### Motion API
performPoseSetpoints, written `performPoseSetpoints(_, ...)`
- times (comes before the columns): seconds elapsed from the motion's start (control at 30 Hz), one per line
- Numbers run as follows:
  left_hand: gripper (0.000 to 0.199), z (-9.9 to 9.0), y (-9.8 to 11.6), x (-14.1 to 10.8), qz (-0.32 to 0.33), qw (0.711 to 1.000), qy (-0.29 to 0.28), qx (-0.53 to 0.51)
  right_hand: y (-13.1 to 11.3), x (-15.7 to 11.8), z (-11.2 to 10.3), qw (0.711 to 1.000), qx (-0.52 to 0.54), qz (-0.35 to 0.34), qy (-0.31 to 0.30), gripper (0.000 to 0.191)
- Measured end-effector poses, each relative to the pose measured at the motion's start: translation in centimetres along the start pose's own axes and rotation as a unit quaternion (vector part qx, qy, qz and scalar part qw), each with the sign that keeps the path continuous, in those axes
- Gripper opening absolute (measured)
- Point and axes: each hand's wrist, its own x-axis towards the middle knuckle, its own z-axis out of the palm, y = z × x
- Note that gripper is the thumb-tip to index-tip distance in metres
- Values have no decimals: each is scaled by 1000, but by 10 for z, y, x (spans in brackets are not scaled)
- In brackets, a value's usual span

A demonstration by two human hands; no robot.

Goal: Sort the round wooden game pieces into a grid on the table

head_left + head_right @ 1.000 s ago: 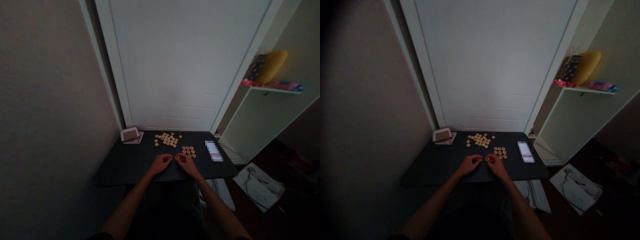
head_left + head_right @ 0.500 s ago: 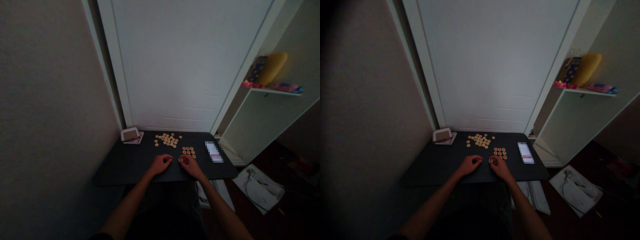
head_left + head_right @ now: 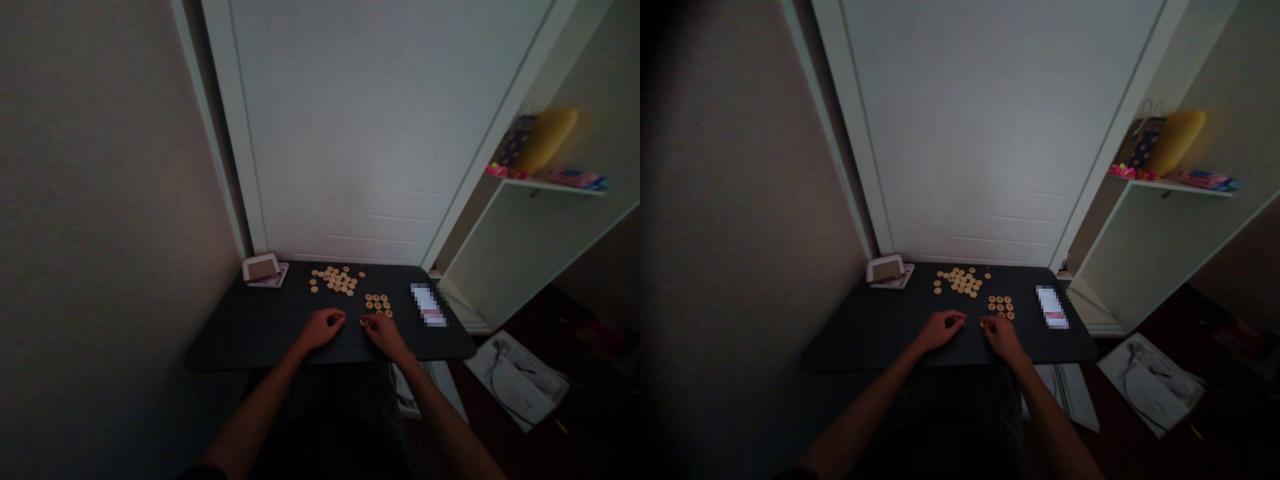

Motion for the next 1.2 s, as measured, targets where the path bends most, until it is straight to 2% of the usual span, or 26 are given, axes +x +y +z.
performPoseSetpoints(0.1,27,1,-1,0,-10,1000,-3,0,-1,-3,2,1000,-27,5,11,29)
performPoseSetpoints(0.27,28,1,-2,0,-10,1000,-5,1,-7,-18,4,996,-67,-30,45,28)
performPoseSetpoints(0.57,28,0,-2,0,4,1000,-8,8,-10,-31,5,990,-108,-89,25,39)
performPoseSetpoints(0.8,27,2,-3,0,-4,1000,0,11,-1,-28,10,990,-122,-71,26,43)
performPoseSetpoints(1.2,27,1,-1,0,-5,1000,-2,4,1,-28,13,992,-104,-48,52,45)
